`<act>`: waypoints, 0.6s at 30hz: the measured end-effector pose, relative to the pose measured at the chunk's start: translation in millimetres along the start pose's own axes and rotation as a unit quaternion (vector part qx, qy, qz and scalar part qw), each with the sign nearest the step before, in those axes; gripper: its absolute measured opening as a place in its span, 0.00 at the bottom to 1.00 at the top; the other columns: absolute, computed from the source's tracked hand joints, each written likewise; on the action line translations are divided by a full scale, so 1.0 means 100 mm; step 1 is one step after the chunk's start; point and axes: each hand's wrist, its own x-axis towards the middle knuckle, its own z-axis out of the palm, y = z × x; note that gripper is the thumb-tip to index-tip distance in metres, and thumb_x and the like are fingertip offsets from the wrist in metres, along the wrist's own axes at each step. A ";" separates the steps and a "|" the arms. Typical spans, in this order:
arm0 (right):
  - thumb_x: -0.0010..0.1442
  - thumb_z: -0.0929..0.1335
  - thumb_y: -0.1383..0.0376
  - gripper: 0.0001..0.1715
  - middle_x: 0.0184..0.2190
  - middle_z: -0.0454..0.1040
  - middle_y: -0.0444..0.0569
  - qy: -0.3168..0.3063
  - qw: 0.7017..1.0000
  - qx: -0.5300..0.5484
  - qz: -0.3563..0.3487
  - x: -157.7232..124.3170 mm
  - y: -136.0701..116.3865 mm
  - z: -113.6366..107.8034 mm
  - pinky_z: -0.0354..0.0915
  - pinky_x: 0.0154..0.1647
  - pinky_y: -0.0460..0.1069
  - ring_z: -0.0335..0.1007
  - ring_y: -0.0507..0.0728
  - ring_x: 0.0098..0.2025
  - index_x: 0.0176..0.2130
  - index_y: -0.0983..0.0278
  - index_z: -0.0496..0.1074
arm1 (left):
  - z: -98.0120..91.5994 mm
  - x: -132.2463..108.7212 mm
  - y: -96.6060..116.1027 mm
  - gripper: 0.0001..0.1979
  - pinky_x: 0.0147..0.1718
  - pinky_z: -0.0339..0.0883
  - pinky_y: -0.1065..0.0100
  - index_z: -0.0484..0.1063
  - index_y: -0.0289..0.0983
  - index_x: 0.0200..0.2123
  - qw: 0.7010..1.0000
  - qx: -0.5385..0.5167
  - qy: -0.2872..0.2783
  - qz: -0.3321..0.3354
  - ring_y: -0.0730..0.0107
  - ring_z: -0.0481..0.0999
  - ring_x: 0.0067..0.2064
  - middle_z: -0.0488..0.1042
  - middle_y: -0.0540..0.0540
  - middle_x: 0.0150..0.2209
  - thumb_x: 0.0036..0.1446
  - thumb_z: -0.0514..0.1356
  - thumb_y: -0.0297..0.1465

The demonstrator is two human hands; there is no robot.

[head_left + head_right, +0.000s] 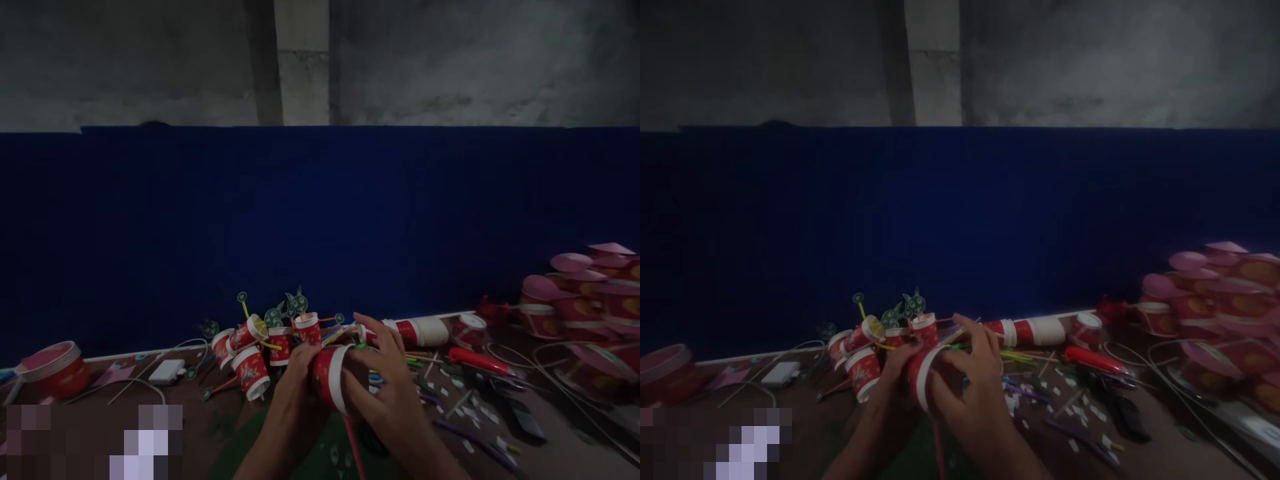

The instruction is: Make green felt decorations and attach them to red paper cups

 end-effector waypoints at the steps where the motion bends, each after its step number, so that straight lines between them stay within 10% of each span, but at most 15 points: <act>1: 0.49 0.68 0.69 0.05 0.56 0.59 0.52 -0.019 1.000 -0.012 0.006 0.01 0.01 0.02 0.56 0.51 0.63 0.52 0.67 0.57 0.29 0.62 0.74 | 0.03 -0.02 -0.02 0.32 0.48 0.65 0.55 0.51 0.41 0.56 1.000 0.018 -0.005 0.007 0.56 0.65 0.54 0.63 0.38 0.51 0.49 0.57 0.21; 18: 0.47 0.65 0.72 0.14 0.60 0.55 0.49 -0.044 0.991 0.121 -0.041 -0.02 -0.10 -0.06 0.55 0.53 0.65 0.55 0.67 0.57 0.35 0.60 0.74 | -0.06 0.04 0.08 0.28 0.36 0.69 0.62 0.57 0.40 0.47 0.972 -0.134 -0.002 -0.191 0.59 0.74 0.40 0.71 0.44 0.42 0.42 0.65 0.29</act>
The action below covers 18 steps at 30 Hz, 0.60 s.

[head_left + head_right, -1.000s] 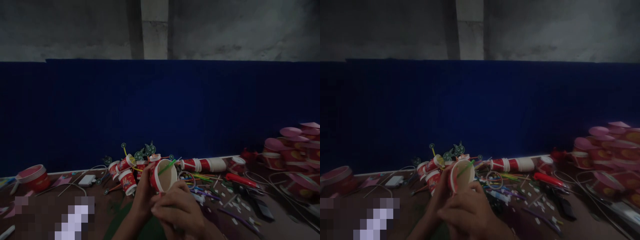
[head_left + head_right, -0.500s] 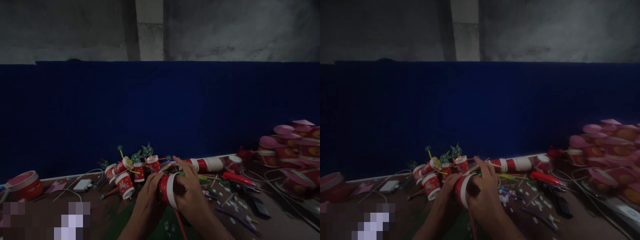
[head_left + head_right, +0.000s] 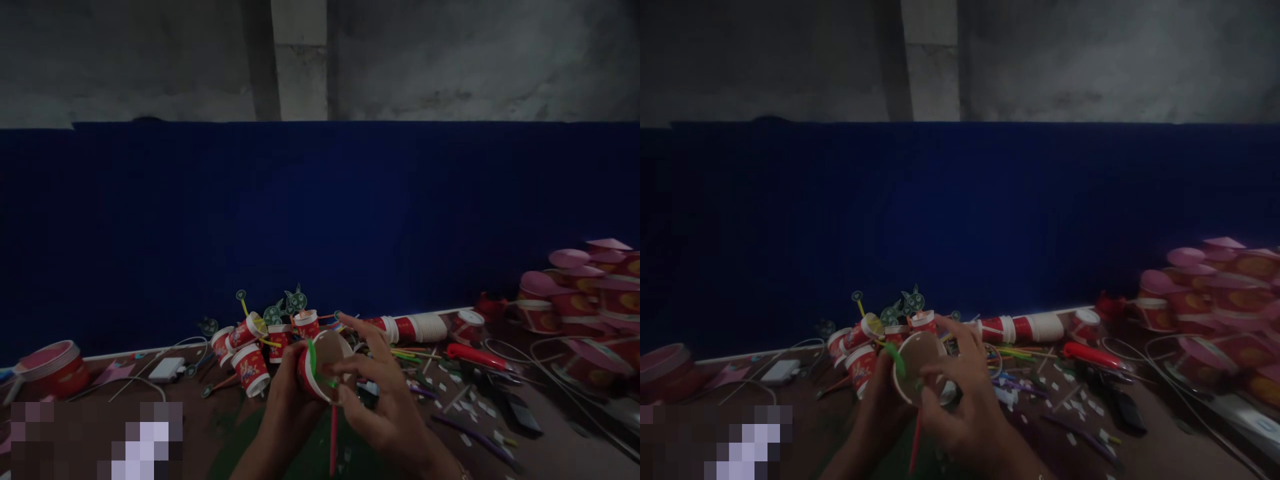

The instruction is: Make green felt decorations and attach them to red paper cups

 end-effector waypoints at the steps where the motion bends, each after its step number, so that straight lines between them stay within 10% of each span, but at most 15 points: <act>1: 0.48 0.65 0.71 0.13 0.59 0.57 0.50 -0.009 1.000 0.023 0.007 0.01 0.01 -0.02 0.56 0.52 0.64 0.56 0.66 0.57 0.35 0.60 0.74 | 0.00 0.00 0.00 0.28 0.36 0.69 0.62 0.57 0.40 0.47 1.000 0.000 -0.007 0.004 0.59 0.74 0.41 0.71 0.43 0.42 0.42 0.65 0.29; 7: 0.56 0.65 0.64 0.20 0.58 0.58 0.51 0.002 0.992 0.091 0.082 0.04 0.08 -0.07 0.54 0.56 0.61 0.55 0.63 0.58 0.50 0.57 0.67 | 0.02 -0.01 0.06 0.26 0.38 0.68 0.63 0.59 0.40 0.48 0.997 -0.006 -0.064 0.034 0.60 0.73 0.42 0.70 0.44 0.44 0.45 0.64 0.29; 18: 0.61 0.62 0.65 0.08 0.36 0.70 0.49 0.070 0.994 0.065 0.058 0.06 0.07 -0.04 0.64 0.42 0.54 0.67 0.56 0.39 0.36 0.62 0.70 | 0.05 0.01 0.10 0.29 0.42 0.69 0.61 0.60 0.40 0.49 0.984 -0.134 -0.115 -0.004 0.60 0.73 0.44 0.68 0.41 0.48 0.43 0.65 0.25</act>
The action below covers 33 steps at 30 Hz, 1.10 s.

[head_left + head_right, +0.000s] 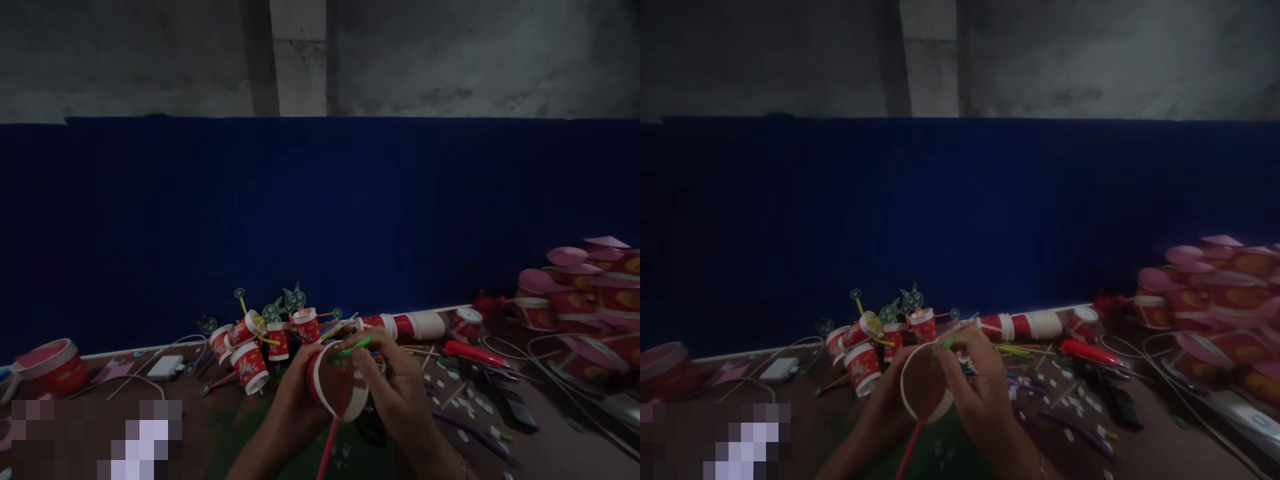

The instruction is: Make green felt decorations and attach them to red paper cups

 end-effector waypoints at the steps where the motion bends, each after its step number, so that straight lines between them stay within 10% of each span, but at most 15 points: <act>1: 0.60 0.62 0.65 0.07 0.35 0.70 0.49 -0.006 1.000 -0.028 -0.006 0.00 -0.01 0.00 0.63 0.43 0.55 0.67 0.57 0.39 0.36 0.62 0.69 | -0.01 0.00 0.00 0.29 0.42 0.69 0.60 0.60 0.41 0.49 1.000 0.006 0.005 -0.001 0.60 0.72 0.44 0.68 0.41 0.48 0.43 0.65 0.25; 10: 0.49 0.67 0.68 0.06 0.31 0.70 0.48 -0.018 0.987 -0.156 0.030 -0.04 0.07 0.13 0.63 0.35 0.52 0.65 0.57 0.34 0.33 0.63 0.68 | -0.05 0.00 -0.03 0.25 0.41 0.67 0.60 0.61 0.40 0.48 0.977 0.186 0.072 0.077 0.59 0.71 0.45 0.68 0.42 0.45 0.45 0.62 0.24; 18: 0.55 0.66 0.62 0.07 0.30 0.71 0.48 0.018 0.994 -0.106 0.023 -0.03 0.05 0.09 0.62 0.34 0.49 0.67 0.55 0.32 0.33 0.64 0.68 | -0.06 0.03 -0.01 0.25 0.39 0.67 0.60 0.60 0.39 0.48 0.980 0.124 0.153 -0.006 0.58 0.73 0.42 0.71 0.43 0.43 0.44 0.62 0.28; 22: 0.56 0.66 0.58 0.19 0.17 0.66 0.43 -0.115 0.983 -0.126 0.073 -0.03 0.08 0.11 0.58 0.24 0.46 0.62 0.51 0.22 0.19 0.64 0.66 | -0.05 0.05 -0.08 0.30 0.45 0.65 0.58 0.57 0.38 0.52 0.971 0.079 0.224 0.018 0.55 0.70 0.48 0.69 0.41 0.47 0.44 0.63 0.32; 33: 0.53 0.65 0.69 0.19 0.29 0.74 0.46 -0.259 0.960 0.015 0.104 -0.07 0.13 0.20 0.67 0.30 0.45 0.71 0.52 0.31 0.13 0.64 0.68 | -0.14 0.06 -0.23 0.31 0.48 0.64 0.60 0.57 0.37 0.51 0.986 -0.022 0.162 -0.022 0.56 0.68 0.51 0.67 0.41 0.50 0.43 0.64 0.34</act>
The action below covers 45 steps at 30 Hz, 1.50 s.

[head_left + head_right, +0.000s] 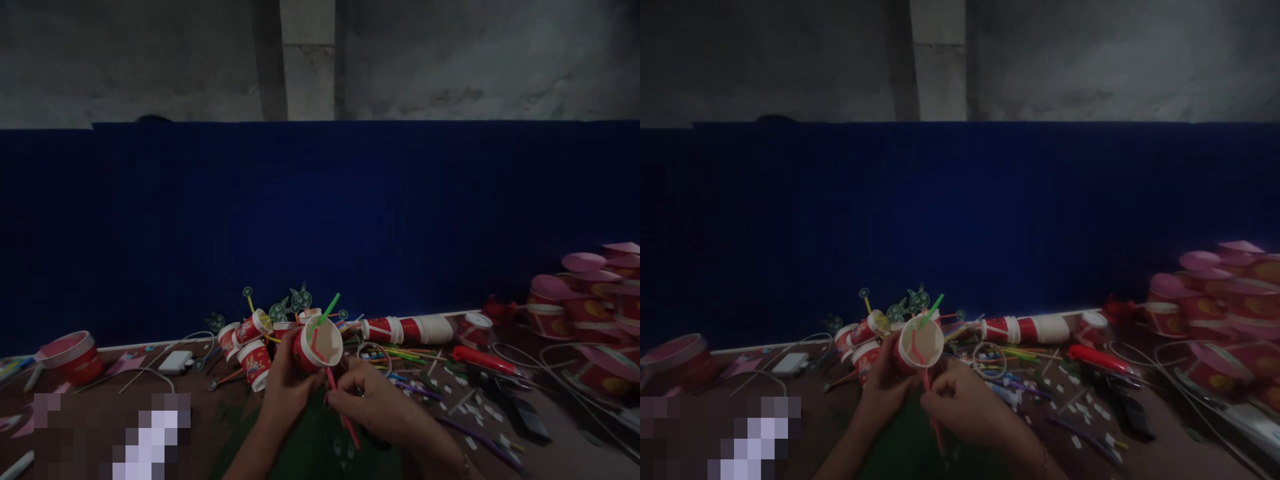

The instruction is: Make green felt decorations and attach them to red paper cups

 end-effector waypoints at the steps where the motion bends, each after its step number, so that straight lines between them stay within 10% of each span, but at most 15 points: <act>1: 0.53 0.64 0.69 0.19 0.27 0.74 0.45 -0.029 0.999 0.013 0.010 -0.02 0.02 -0.01 0.65 0.25 0.43 0.69 0.50 0.27 0.13 0.64 0.68 | 0.00 0.00 0.00 0.32 0.48 0.64 0.61 0.57 0.37 0.52 1.000 -0.021 0.002 -0.005 0.56 0.67 0.52 0.67 0.40 0.51 0.44 0.64 0.34; 8: 0.54 0.66 0.61 0.16 0.18 0.71 0.41 -0.136 0.989 0.054 0.017 -0.10 0.08 -0.21 0.60 0.20 0.42 0.64 0.48 0.20 0.19 0.63 0.74 | -0.02 -0.01 0.08 0.29 0.46 0.65 0.61 0.58 0.39 0.51 0.998 -0.042 -0.043 0.002 0.57 0.69 0.49 0.68 0.41 0.50 0.45 0.64 0.33; 14: 0.59 0.63 0.55 0.18 0.28 0.74 0.47 0.120 0.989 0.075 0.035 0.11 0.09 -0.33 0.64 0.30 0.47 0.68 0.54 0.30 0.33 0.65 0.74 | -0.01 0.00 0.13 0.29 0.47 0.63 0.58 0.61 0.40 0.49 0.998 0.019 -0.047 0.047 0.56 0.69 0.50 0.68 0.43 0.49 0.42 0.66 0.28; 19: 0.59 0.64 0.56 0.16 0.39 0.71 0.51 0.215 0.969 0.124 0.003 0.15 0.13 -0.22 0.64 0.40 0.49 0.67 0.57 0.41 0.35 0.64 0.75 | 0.03 -0.04 0.03 0.33 0.47 0.64 0.55 0.62 0.39 0.49 0.991 0.097 -0.081 0.039 0.52 0.69 0.50 0.68 0.39 0.50 0.37 0.68 0.28; 25: 0.61 0.62 0.58 0.15 0.52 0.63 0.49 0.099 0.979 0.174 0.032 0.10 0.05 -0.18 0.59 0.51 0.52 0.60 0.58 0.51 0.32 0.62 0.74 | 0.07 0.00 -0.08 0.32 0.43 0.67 0.58 0.60 0.37 0.48 0.992 0.069 -0.098 -0.040 0.56 0.73 0.44 0.71 0.40 0.46 0.37 0.66 0.24; 30: 0.60 0.60 0.66 0.14 0.43 0.67 0.48 0.039 0.997 0.054 0.035 0.12 0.10 -0.16 0.56 0.52 0.53 0.60 0.57 0.48 0.26 0.63 0.70 | 0.07 0.00 -0.11 0.32 0.44 0.67 0.58 0.62 0.38 0.46 0.992 0.087 -0.086 0.013 0.56 0.72 0.45 0.71 0.42 0.46 0.34 0.67 0.24; 45: 0.55 0.59 0.72 0.11 0.41 0.68 0.49 0.092 0.993 -0.071 0.031 0.10 0.10 -0.12 0.55 0.48 0.52 0.60 0.58 0.46 0.26 0.64 0.68 | 0.07 -0.04 0.01 0.32 0.46 0.65 0.58 0.62 0.41 0.51 0.981 0.121 -0.131 0.081 0.56 0.70 0.50 0.69 0.41 0.50 0.40 0.66 0.23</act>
